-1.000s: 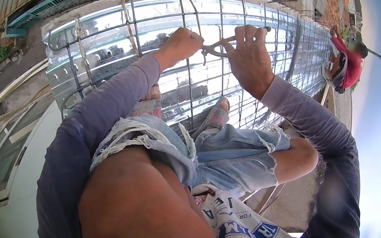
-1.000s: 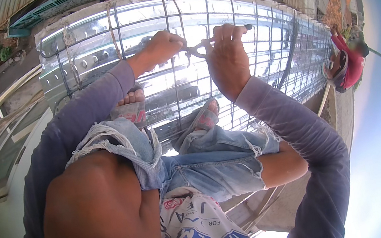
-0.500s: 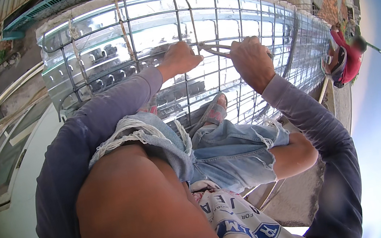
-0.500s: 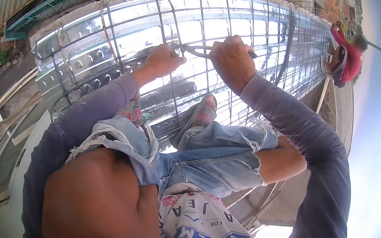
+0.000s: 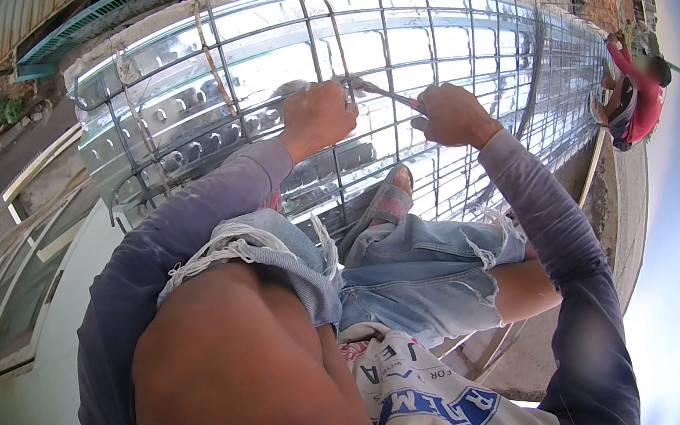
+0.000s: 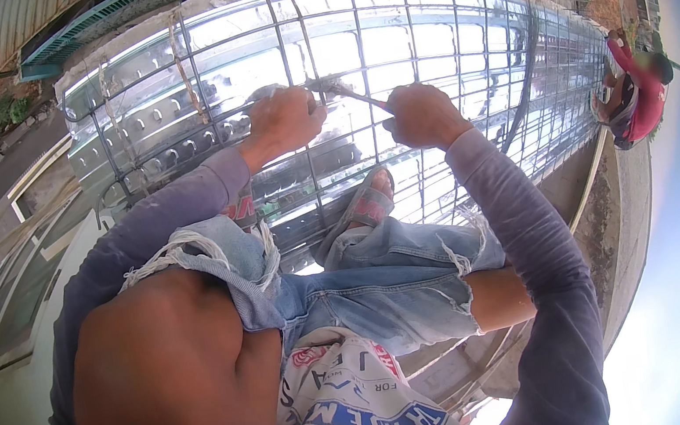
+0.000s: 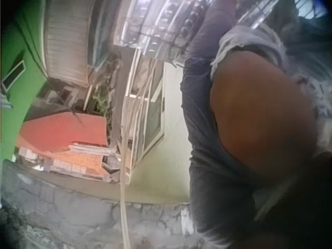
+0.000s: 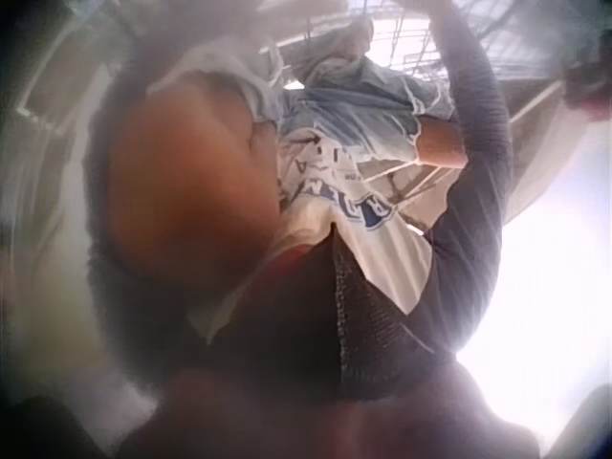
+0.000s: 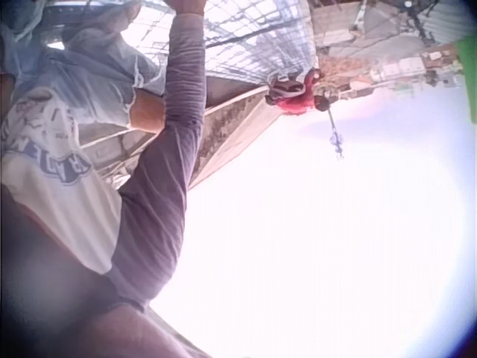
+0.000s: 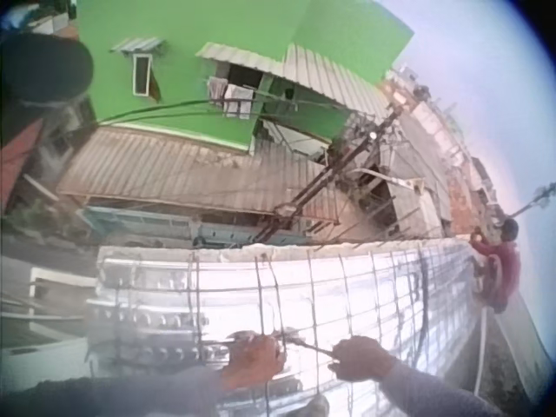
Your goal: The person uses pliers to twist and secure wire ties at the intersections of a metal grid structure. They repeatedly reach for wire ties, wrap them around the grid, and twist them with pliers to fasten the sections together.
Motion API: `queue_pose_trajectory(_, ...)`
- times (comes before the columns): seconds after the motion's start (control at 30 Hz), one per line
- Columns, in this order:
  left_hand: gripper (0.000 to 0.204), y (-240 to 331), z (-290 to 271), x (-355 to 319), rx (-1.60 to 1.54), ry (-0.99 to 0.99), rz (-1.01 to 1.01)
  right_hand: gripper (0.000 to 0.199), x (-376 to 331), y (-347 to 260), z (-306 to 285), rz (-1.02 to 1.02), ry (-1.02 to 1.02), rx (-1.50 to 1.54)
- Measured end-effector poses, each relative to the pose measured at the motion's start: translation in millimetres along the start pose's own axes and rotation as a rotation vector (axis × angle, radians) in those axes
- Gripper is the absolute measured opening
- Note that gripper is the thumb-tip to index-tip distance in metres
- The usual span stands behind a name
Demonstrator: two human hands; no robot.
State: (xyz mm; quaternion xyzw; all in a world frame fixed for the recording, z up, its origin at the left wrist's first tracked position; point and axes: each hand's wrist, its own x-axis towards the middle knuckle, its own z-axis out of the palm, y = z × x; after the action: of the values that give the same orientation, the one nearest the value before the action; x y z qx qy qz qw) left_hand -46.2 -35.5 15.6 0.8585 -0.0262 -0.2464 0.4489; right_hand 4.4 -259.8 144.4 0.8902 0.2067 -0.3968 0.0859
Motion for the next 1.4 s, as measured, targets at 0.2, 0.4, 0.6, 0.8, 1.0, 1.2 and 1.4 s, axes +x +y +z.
queue_pose_trajectory(0.2, 0.039, 0.3, 2.2, -4.7, 0.005, -0.017, -0.007, 0.031, 14.6, 1.6, -30.9, 0.134, -0.411, 0.563)
queue_pose_trajectory(0.4, 0.042, 2.5, -10.8, -3.1, 0.011, -0.175, -0.093, 0.026, -2.9, -21.8, 108.8, 0.313, -0.022, 0.644)
queue_pose_trajectory(0.6, 0.040, -0.3, 0.6, -3.0, -0.031, -0.104, -0.067, 0.037, -15.2, -12.1, 91.3, 0.278, 0.005, 0.751)
queue_pose_trajectory(0.8, 0.033, -0.5, 0.2, 2.0, -0.134, -0.153, -0.099, 0.051, -19.1, -4.8, 13.6, -0.026, 0.493, -0.364)
queue_pose_trajectory(1.0, 0.033, -4.6, 5.4, -3.1, -0.070, -0.034, -0.070, 0.024, 0.4, -7.6, -28.7, -0.147, 0.096, -0.059)
queue_pose_trajectory(1.2, 0.033, -3.0, 3.2, -0.1, -0.115, -0.090, -0.090, 0.031, -4.7, 6.8, -17.9, 0.193, -0.421, 0.781)
queue_pose_trajectory(1.4, 0.035, -3.8, 4.5, 2.1, -0.120, -0.101, -0.074, 0.045, -8.9, 3.0, -1.8, -0.079, 0.476, -0.384)
